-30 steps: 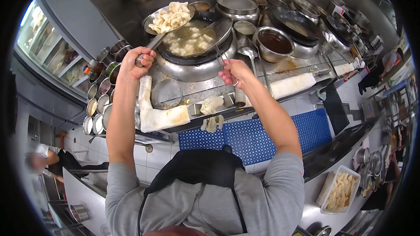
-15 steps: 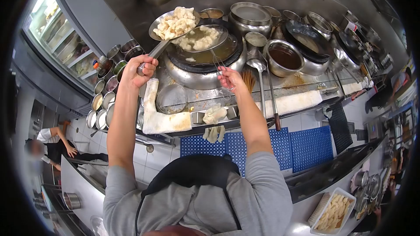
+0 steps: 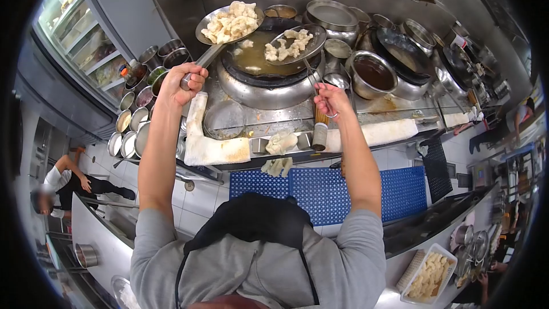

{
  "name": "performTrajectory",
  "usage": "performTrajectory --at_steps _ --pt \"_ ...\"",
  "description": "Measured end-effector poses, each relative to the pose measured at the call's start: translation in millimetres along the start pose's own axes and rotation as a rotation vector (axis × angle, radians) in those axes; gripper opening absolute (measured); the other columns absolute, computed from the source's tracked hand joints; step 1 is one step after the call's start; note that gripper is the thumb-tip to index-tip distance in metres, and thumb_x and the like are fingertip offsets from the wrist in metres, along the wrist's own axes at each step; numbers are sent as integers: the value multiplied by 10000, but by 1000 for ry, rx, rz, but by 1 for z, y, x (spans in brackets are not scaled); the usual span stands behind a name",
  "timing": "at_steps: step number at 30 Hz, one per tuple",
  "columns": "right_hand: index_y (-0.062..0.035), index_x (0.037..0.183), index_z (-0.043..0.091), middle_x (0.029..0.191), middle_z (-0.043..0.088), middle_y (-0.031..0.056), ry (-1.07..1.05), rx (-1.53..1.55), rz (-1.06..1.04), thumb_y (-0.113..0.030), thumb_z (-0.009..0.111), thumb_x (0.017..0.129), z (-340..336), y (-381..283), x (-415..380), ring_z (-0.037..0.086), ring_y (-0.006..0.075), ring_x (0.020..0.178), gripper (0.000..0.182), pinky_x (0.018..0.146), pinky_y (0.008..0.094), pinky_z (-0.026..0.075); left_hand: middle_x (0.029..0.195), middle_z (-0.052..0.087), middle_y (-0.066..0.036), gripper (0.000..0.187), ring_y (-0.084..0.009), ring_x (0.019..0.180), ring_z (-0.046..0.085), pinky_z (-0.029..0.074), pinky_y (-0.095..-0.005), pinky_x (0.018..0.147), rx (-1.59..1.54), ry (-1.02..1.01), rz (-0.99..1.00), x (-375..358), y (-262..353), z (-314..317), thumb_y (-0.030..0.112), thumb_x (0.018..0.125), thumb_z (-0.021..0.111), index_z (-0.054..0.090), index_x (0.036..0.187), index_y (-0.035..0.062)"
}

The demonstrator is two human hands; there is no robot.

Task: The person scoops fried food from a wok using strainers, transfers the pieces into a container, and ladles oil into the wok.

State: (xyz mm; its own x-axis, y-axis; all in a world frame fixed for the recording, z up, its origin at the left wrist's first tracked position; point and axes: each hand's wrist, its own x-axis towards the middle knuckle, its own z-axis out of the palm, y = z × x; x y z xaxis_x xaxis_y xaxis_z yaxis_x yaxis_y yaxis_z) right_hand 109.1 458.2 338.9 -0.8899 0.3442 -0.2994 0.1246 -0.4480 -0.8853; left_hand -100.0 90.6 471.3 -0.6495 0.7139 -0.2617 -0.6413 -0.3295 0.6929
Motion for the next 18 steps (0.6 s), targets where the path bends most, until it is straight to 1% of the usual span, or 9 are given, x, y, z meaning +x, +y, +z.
performTrajectory --at_steps 1,4,5,6,8,9,11,15,18 --pt "-44 1132 547 670 615 82 30 -57 3 -48 463 926 -2 -7 -6 517 100 437 223 342 216 387 772 543 -186 195 -98 498 485 387 -168 358 0 6 4 0 0 -1 -55 789 551 398 876 30" --pt "-39 1164 534 663 604 76 9 -180 62 -42 450 928 -3 -31 -18 505 92 415 251 340 217 377 773 544 -190 197 -101 498 487 387 -170 357 -4 16 2 0 1 -4 -58 784 554 400 870 29" --pt "-23 1164 535 665 612 82 -33 -215 91 -42 447 930 -6 -37 -20 519 97 399 250 342 213 394 773 544 -191 200 -102 498 487 387 -171 357 -12 14 -8 0 2 -6 -59 782 555 399 873 28" --pt "-27 1176 533 669 616 80 -69 -200 113 -42 452 929 -10 -40 -19 524 96 412 260 344 206 394 774 545 -193 204 -103 499 488 387 -171 356 -19 12 -17 0 2 -7 -61 781 556 399 876 28" --pt "-36 1199 530 678 623 76 -143 -169 157 -42 461 927 -17 -42 -15 534 95 438 281 346 193 394 747 546 -158 112 -99 487 496 392 -177 363 13 8 8 -3 2 -5 -37 790 536 437 838 -21" --pt "-34 1198 533 684 622 74 -145 -123 163 -50 471 928 -20 -36 -10 529 91 443 278 351 190 393 733 546 -140 77 -98 480 499 394 -180 366 29 7 19 -5 1 -4 -26 794 526 456 819 -46" --pt "-29 1196 540 698 621 70 -149 -32 174 -66 492 928 -27 -20 6 520 84 452 275 360 185 392 734 545 -142 72 -95 478 493 393 -180 363 25 13 30 -6 1 -3 -30 795 522 455 819 -36" --pt "-33 1197 552 706 616 58 -302 80 151 -102 530 921 -22 15 32 505 76 469 285 367 181 374 739 543 -148 95 -92 475 487 393 -183 359 40 36 49 -8 1 0 -39 797 517 445 854 -14" --pt "-45 1211 553 711 616 62 -307 180 158 -111 538 922 -13 37 56 500 81 482 296 378 189 373 750 544 -159 124 -94 476 487 394 -183 358 43 14 50 -8 1 0 -42 797 514 432 881 -2"
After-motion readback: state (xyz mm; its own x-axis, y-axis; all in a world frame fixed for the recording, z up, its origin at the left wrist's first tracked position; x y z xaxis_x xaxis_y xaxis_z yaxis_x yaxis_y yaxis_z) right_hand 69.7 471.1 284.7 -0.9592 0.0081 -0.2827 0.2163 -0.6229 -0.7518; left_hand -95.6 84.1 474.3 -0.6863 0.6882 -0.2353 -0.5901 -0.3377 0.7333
